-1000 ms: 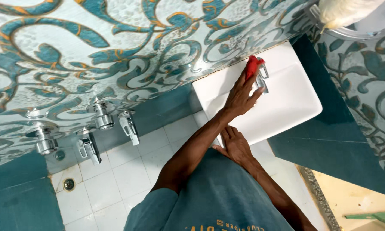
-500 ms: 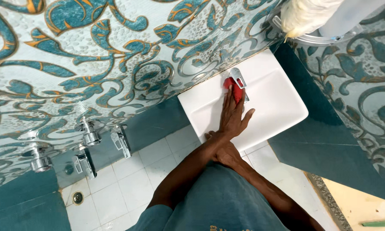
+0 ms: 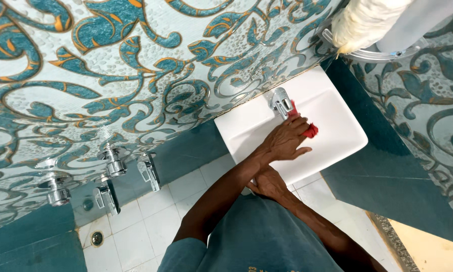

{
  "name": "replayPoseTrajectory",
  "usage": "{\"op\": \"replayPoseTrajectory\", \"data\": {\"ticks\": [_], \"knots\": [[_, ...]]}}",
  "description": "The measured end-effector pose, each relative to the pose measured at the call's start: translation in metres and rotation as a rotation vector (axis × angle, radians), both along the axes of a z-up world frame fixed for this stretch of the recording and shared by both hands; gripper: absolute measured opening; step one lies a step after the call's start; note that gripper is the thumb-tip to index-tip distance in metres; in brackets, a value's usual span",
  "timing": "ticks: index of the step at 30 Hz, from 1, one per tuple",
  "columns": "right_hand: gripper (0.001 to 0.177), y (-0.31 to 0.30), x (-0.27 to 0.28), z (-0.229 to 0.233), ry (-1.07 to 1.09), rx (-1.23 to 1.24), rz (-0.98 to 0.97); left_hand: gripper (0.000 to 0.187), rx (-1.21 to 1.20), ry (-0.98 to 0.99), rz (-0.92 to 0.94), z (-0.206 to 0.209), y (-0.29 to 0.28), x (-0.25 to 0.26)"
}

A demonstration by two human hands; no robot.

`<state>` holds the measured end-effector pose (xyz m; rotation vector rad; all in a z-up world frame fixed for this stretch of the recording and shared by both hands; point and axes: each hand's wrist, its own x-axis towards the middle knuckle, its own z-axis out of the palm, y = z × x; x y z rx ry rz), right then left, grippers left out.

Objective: The person wipes down bathroom fixtures and surfaces, including multiple sinks and various faucets, using a red cloth.

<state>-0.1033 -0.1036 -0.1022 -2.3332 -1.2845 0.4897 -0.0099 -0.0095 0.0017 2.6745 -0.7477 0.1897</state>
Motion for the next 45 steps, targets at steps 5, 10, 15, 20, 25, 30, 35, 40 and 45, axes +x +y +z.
{"op": "replayPoseTrajectory", "data": {"ticks": [5,10,15,20,25,30,35,40,45], "knots": [[0.056,0.000,-0.002,-0.014,-0.050,0.454,-0.019,0.048,-0.461,-0.055,0.022,0.013,0.000,-0.050],[0.060,0.003,0.002,0.022,0.071,0.094,-0.080,0.061,-1.028,0.002,0.608,0.041,0.018,-0.030],[0.066,0.005,0.000,0.036,-0.070,0.212,-0.083,0.060,-0.838,-0.043,0.467,0.014,0.040,0.046],[0.066,0.001,0.001,0.037,0.002,0.191,-0.089,0.062,-1.130,0.171,0.318,-0.034,0.054,0.074],[0.063,0.001,0.002,0.045,0.027,0.164,-0.090,0.062,-1.373,0.232,0.291,-0.058,0.056,0.073],[0.061,-0.001,0.000,0.048,-0.033,0.263,-0.095,0.056,-1.327,0.109,0.337,-0.051,0.037,0.050],[0.061,-0.001,0.002,0.053,0.002,0.142,-0.068,0.065,-0.646,0.256,0.704,-0.028,0.032,0.007],[0.057,-0.004,0.000,0.057,0.069,0.207,-0.127,0.050,-0.071,-0.208,0.415,-0.061,0.060,-0.020],[0.044,-0.014,-0.002,0.074,0.232,0.431,-0.438,0.050,-0.270,0.043,0.444,-0.047,0.076,-0.064]]}}
